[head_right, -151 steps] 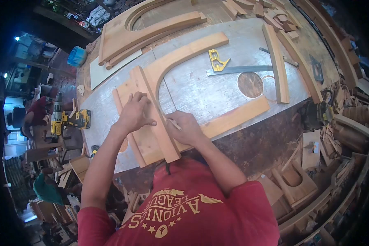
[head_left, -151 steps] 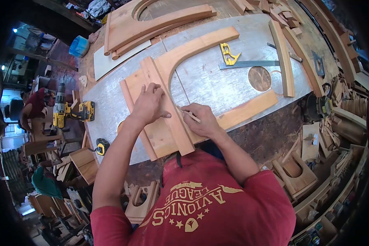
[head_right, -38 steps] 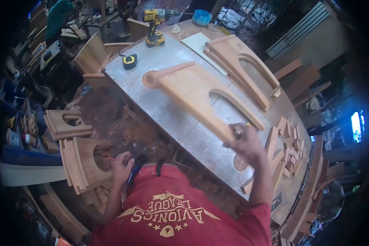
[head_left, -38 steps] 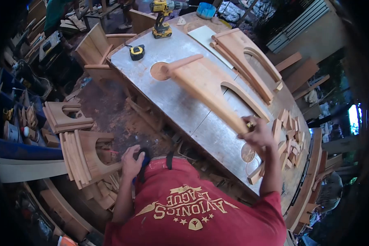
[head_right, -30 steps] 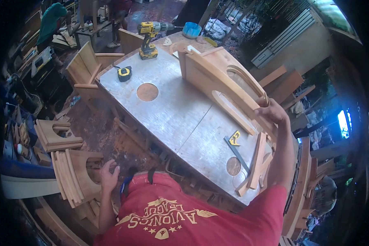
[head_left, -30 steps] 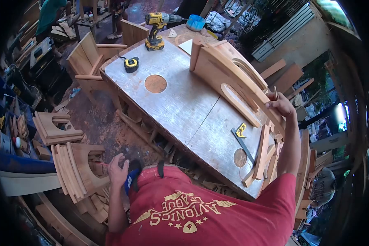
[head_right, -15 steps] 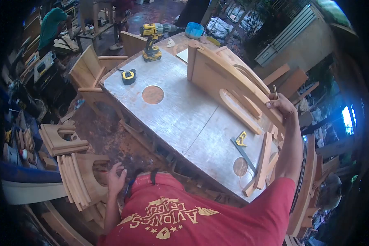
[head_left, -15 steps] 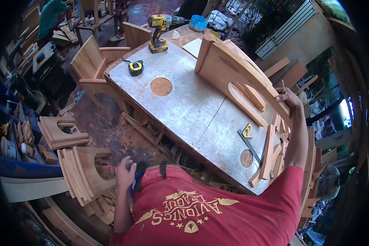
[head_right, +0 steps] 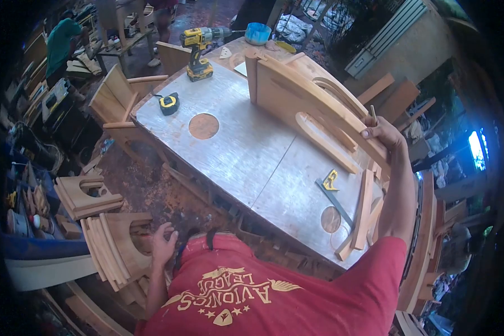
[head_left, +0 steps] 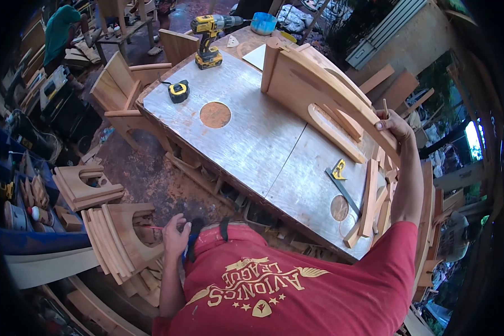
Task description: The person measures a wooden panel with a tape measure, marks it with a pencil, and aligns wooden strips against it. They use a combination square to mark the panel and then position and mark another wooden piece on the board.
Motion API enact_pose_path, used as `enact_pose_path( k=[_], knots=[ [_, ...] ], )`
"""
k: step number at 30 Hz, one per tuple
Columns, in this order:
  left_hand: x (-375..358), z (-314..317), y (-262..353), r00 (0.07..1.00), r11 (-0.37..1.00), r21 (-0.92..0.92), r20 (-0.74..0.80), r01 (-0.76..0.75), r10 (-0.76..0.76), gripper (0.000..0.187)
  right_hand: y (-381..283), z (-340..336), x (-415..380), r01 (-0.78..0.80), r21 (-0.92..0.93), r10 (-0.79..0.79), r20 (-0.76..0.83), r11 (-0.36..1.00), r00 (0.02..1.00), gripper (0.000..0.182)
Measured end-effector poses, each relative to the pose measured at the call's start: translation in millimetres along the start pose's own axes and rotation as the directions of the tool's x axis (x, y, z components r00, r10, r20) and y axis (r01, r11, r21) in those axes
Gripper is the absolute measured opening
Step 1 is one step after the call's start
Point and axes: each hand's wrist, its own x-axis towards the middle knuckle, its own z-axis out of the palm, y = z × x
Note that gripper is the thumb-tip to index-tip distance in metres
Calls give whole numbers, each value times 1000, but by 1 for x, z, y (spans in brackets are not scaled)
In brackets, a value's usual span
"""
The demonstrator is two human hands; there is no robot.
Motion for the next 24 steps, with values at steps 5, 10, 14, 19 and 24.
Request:
enact_pose_path(
  k=[5,10,14,19,24],
  knots=[
    [1,-1,-3,1000,1000,1,14,17,-17,39,5,-1,2,-1,24,0,22,1000,1000,72],
    [-2,1,-20,999,1000,-8,32,26,-26,40,-4,16,-9,7,26,-7,25,1000,1000,68],
    [-2,-1,-24,997,998,-25,55,52,-51,40,-6,30,-16,-59,132,56,29,990,998,64],
    [1,-5,-28,996,999,17,77,46,-47,40,8,61,-29,-105,57,102,44,993,994,71],
    [0,-10,-32,993,998,57,106,38,-44,40,-4,173,-76,-160,-368,127,-113,916,985,68]
  ],
)
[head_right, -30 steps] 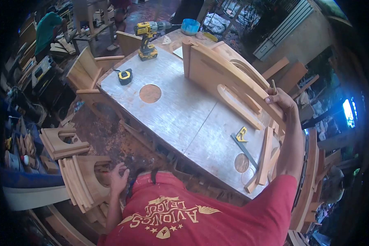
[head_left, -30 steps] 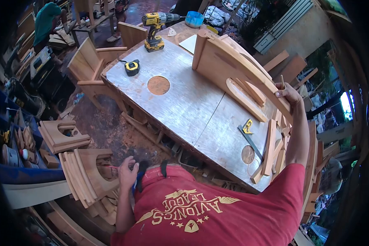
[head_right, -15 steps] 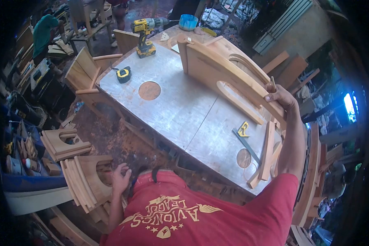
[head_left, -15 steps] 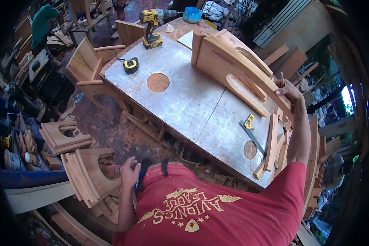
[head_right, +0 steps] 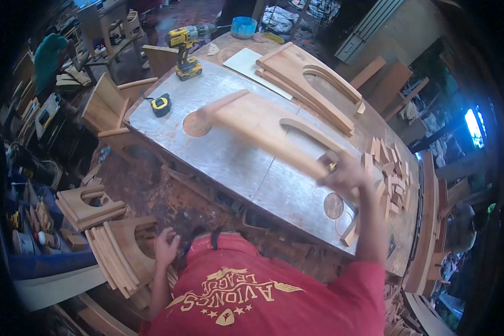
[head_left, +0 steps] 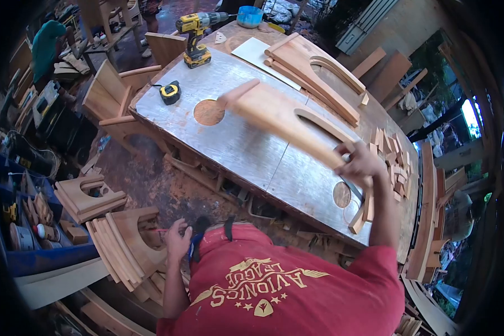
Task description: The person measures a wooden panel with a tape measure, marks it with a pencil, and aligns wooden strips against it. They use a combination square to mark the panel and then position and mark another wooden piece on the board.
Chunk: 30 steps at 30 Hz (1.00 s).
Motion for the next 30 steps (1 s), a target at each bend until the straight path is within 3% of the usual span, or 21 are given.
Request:
enact_pose_path(
  k=[4,6,10,11,14,19,22,25,28,29,30],
  knots=[
    [-3,5,2,998,997,-56,25,54,-53,40,-27,101,-28,-121,-241,126,6,963,992,61],
    [-5,10,3,999,1000,-19,51,15,-14,40,1,145,-23,-8,-227,-8,-69,974,998,61],
    [-10,17,23,991,1000,0,136,21,-21,40,18,190,-23,-19,-130,-3,-167,991,986,63],
    [-9,18,28,987,986,143,147,-87,65,38,23,194,-26,66,-120,-90,-206,991,975,52],
    [-13,29,31,981,997,76,196,-21,6,39,29,197,-28,63,-90,-82,-221,994,972,52],
    [-22,47,41,966,985,142,254,-96,58,37,56,199,-24,157,-88,-176,-294,984,939,46],
    [-24,57,46,959,989,136,284,-56,15,37,69,199,-19,149,-87,-168,-287,985,943,46],
    [-31,64,64,954,986,161,298,-48,-2,38,72,216,-13,111,-103,-131,-215,988,968,59],
    [-32,74,70,954,981,175,299,-79,24,39,68,227,-19,153,-39,-157,-299,988,941,47],
    [-35,75,67,956,981,177,293,-82,27,40,65,214,-27,140,-20,-140,-255,990,957,49],
    [-36,77,67,953,972,206,300,-113,48,40,71,207,-30,48,9,-42,-319,999,947,50]
  ],
)
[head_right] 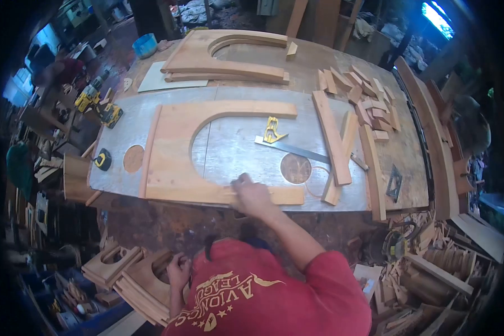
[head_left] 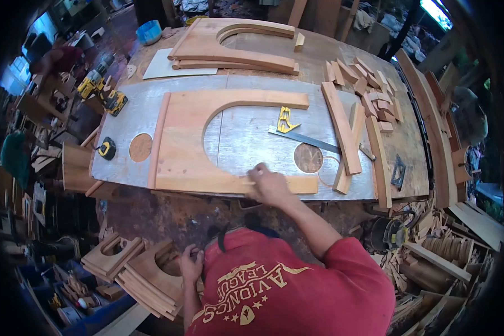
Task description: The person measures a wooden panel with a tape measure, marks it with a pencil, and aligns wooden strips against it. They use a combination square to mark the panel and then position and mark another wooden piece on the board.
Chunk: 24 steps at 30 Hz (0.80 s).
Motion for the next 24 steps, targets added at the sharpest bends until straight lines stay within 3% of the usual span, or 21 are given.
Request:
enact_pose_path(
  k=[2,3,4,5,6,8,10,12,14,15,16,18,21,22,24],
  knots=[
    [-5,3,2,1000,998,67,-22,-17,19,39,26,-20,-3,-157,14,157,-114,988,981,53],
    [-8,6,1,999,999,52,-51,4,-1,38,50,-39,-7,-149,-76,108,-389,986,915,53],
    [-9,9,0,997,999,36,-72,15,-12,38,94,-43,-1,-287,-195,210,-341,938,916,59],
    [-10,12,-1,997,1000,25,-76,15,-13,37,97,-85,-7,-489,-56,435,-379,870,817,62],
    [-12,13,-1,995,999,-24,-91,39,-41,37,129,-98,-10,-600,-105,477,-506,793,719,62],
    [-12,14,7,989,989,-128,-118,68,-83,36,171,-131,-15,-779,-238,621,-490,580,612,70],
    [-6,17,22,988,987,-156,-141,42,-64,35,202,-144,-19,-793,-263,700,-374,549,608,72],
    [-3,17,26,986,981,-190,-165,-26,-6,34,205,-149,-17,-791,-267,746,-270,550,609,71],
    [7,5,48,985,992,-86,-154,-93,79,35,195,-159,-12,-792,-231,767,-207,565,607,67],
    [10,-2,65,979,990,-69,-170,-124,111,34,199,-153,-13,-798,-167,728,-333,579,599,58],
    [15,-4,77,972,986,-52,-186,-158,146,33,193,-152,-12,-786,-100,729,-318,610,606,58],
    [26,-6,96,967,960,-208,-212,-187,143,35,179,-151,-12,-757,42,734,-286,652,616,60],
    [43,-10,148,951,914,-276,-166,-297,259,36,146,-119,-11,-396,447,570,-376,802,731,48],
    [47,-11,169,937,899,-267,-126,-348,326,36,132,-106,-8,-250,566,522,-391,786,758,45],
    [63,-5,199,869,833,-259,-54,-489,493,38,89,-82,4,-28,801,523,-364,598,771,40]
  ],
)
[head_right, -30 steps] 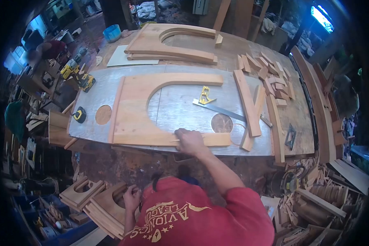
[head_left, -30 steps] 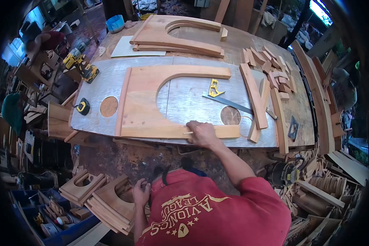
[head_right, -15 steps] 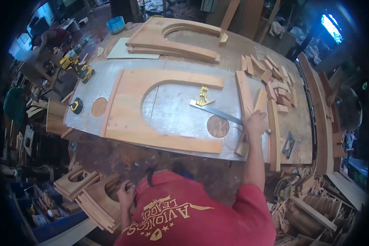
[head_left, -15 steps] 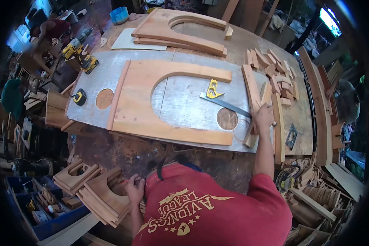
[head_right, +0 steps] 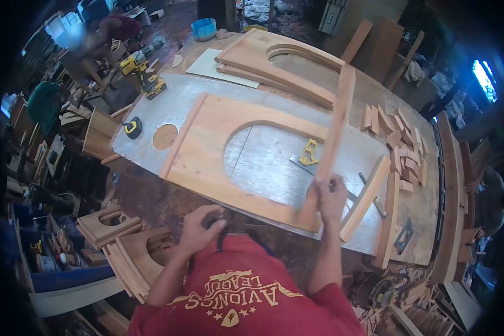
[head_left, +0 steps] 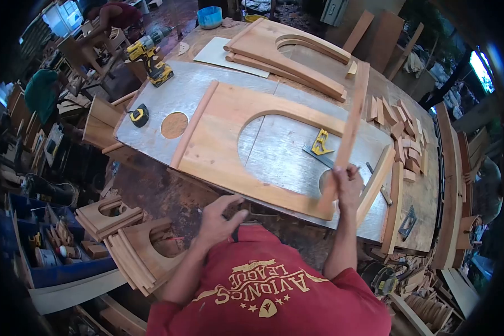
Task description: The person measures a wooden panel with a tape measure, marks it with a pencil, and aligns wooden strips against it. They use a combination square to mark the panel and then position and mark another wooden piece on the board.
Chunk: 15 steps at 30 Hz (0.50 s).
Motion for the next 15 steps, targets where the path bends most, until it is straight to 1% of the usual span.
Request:
enact_pose_path(
  k=[2,3,6,7,8,10,12,14,15],
  knots=[
    [23,10,10,995,998,36,88,-56,52,39,-13,33,-18,38,-137,-34,27,990,999,41],
    [29,13,11,991,996,32,108,-78,74,40,-17,42,-21,57,-205,-50,39,977,998,42],
    [42,12,-4,981,993,14,156,-116,112,41,-9,62,-37,226,-223,-206,113,948,972,41],
    [40,9,-14,980,994,8,166,-111,108,43,-12,63,-45,147,-213,-120,136,966,983,42],
    [39,5,-23,979,994,0,175,-106,104,44,-24,68,-53,124,-239,-90,146,963,985,42],
    [36,-12,-39,985,999,-15,169,-31,33,42,-40,79,-66,80,-298,-31,166,951,986,44],
    [39,-32,-56,989,999,-34,148,30,-25,40,-35,89,-64,105,-369,-46,164,924,985,45],
    [36,-54,-74,988,994,-53,126,96,-89,38,-30,98,-68,84,-431,-29,133,898,991,46],
    [37,-65,-82,991,994,-55,100,96,-90,36,-28,100,-66,108,-501,-35,153,859,988,47]
  ],
)
